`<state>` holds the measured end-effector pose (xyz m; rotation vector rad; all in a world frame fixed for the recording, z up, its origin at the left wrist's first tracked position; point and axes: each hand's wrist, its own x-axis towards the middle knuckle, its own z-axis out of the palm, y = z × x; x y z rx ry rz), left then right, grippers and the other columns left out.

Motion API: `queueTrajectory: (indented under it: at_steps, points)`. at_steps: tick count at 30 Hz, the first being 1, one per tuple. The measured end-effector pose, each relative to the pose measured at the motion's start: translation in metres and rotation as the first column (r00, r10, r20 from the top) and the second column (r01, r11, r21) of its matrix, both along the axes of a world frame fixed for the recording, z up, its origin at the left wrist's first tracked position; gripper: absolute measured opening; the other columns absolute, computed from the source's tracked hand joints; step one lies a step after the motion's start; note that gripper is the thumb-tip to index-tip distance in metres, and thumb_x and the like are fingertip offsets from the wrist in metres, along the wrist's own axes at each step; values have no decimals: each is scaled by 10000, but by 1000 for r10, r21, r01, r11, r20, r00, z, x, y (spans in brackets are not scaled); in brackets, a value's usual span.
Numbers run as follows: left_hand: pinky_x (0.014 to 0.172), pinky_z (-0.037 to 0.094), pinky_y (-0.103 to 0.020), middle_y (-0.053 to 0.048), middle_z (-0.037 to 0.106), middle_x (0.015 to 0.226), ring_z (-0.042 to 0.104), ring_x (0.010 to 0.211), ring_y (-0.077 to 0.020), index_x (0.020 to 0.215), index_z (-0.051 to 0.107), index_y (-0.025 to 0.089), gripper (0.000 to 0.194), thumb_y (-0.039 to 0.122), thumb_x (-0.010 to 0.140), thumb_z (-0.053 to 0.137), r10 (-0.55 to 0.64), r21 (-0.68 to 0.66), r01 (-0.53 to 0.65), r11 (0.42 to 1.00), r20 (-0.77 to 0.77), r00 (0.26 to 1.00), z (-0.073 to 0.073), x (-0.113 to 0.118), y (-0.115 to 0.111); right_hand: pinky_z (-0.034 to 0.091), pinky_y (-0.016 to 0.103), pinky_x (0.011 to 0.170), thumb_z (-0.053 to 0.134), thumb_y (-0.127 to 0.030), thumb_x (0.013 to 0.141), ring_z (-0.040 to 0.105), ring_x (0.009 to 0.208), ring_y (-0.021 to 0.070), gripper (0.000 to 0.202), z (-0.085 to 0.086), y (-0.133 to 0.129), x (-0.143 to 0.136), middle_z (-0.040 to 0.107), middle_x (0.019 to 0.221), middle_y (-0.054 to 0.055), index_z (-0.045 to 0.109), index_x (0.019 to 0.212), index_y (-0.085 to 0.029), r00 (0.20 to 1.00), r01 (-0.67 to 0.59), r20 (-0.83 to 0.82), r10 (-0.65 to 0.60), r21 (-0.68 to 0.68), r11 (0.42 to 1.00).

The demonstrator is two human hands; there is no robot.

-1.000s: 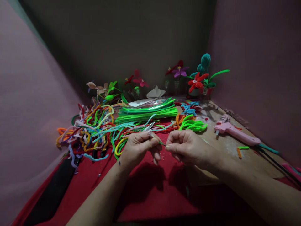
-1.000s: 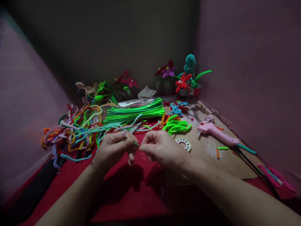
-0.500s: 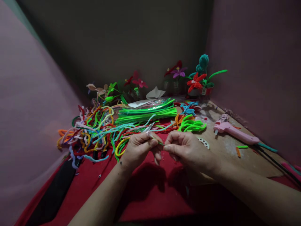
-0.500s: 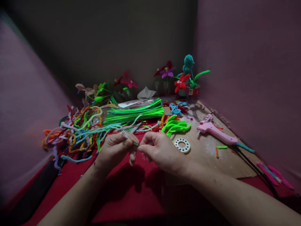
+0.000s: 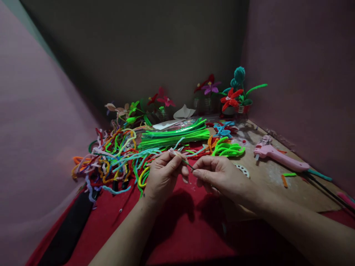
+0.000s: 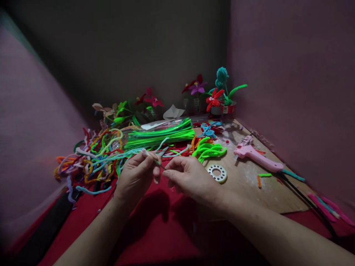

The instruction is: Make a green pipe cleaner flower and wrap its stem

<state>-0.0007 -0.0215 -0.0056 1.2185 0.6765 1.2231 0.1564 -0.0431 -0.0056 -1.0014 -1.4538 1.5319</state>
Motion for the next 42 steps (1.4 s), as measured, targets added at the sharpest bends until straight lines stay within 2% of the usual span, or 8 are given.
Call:
queueTrajectory:
  at_steps: [4,7,10,13,16,21,26,42]
  points:
    - [442,467,-223,-15,623,576,543,435,-97,782,616,125,151,254,816,544,55,20,-54,998,-29,998,3,-1,-2,255,175,316,499,-279,798,370,340,53,133,-1,-1,0,508,508,-42,542,730,-174,999,8,46,-7,-20,1000]
    - [421,470,-224,-21,620,530,542,418,-105,804,624,113,214,303,826,527,88,-14,-88,996,-28,996,3,2,-4,301,190,391,504,-255,803,404,411,66,186,-1,-4,0,492,491,-35,530,641,-168,983,89,145,-112,156,984]
    - [387,461,-198,-22,619,515,540,402,-96,786,650,100,199,282,797,572,108,-58,-107,993,22,994,0,4,-3,323,211,474,495,-238,820,425,491,81,221,-2,-9,0,484,522,-29,520,610,-173,939,131,248,-239,385,914]
    - [372,462,-182,-27,636,556,558,414,-94,767,669,96,155,243,757,620,96,-91,-89,992,85,992,-2,5,-2,298,226,481,468,-227,840,393,495,85,201,-3,-13,0,454,532,-35,535,656,-183,913,105,304,-270,465,879]
    - [392,479,-194,-33,632,527,573,415,-108,761,671,93,145,230,752,626,84,-96,-77,992,72,994,-1,4,-3,283,226,470,471,-216,837,377,491,85,206,-3,-14,0,425,525,-38,518,639,-181,933,101,276,-232,419,902]
    - [441,500,-214,-53,662,556,591,423,-118,757,666,98,127,213,762,613,101,-72,-99,992,32,994,0,2,-5,273,205,439,483,-253,828,359,467,72,207,-3,-12,-2,423,515,-44,497,639,-172,990,95,91,-112,175,980]
    - [437,496,-214,-67,680,594,588,425,-114,744,663,93,120,207,746,628,88,-71,-85,994,41,995,-2,2,-4,247,197,416,545,-332,792,324,433,57,247,-5,-10,-6,409,488,-57,491,620,-164,994,86,-63,-84,36,996]
    - [469,505,-237,-66,682,669,593,451,-115,771,653,101,159,257,755,626,62,-61,-57,996,75,995,-1,4,-7,198,183,353,601,-354,753,287,347,35,242,-2,-8,-6,405,415,-78,520,630,-162,983,51,-171,-61,-61,997]
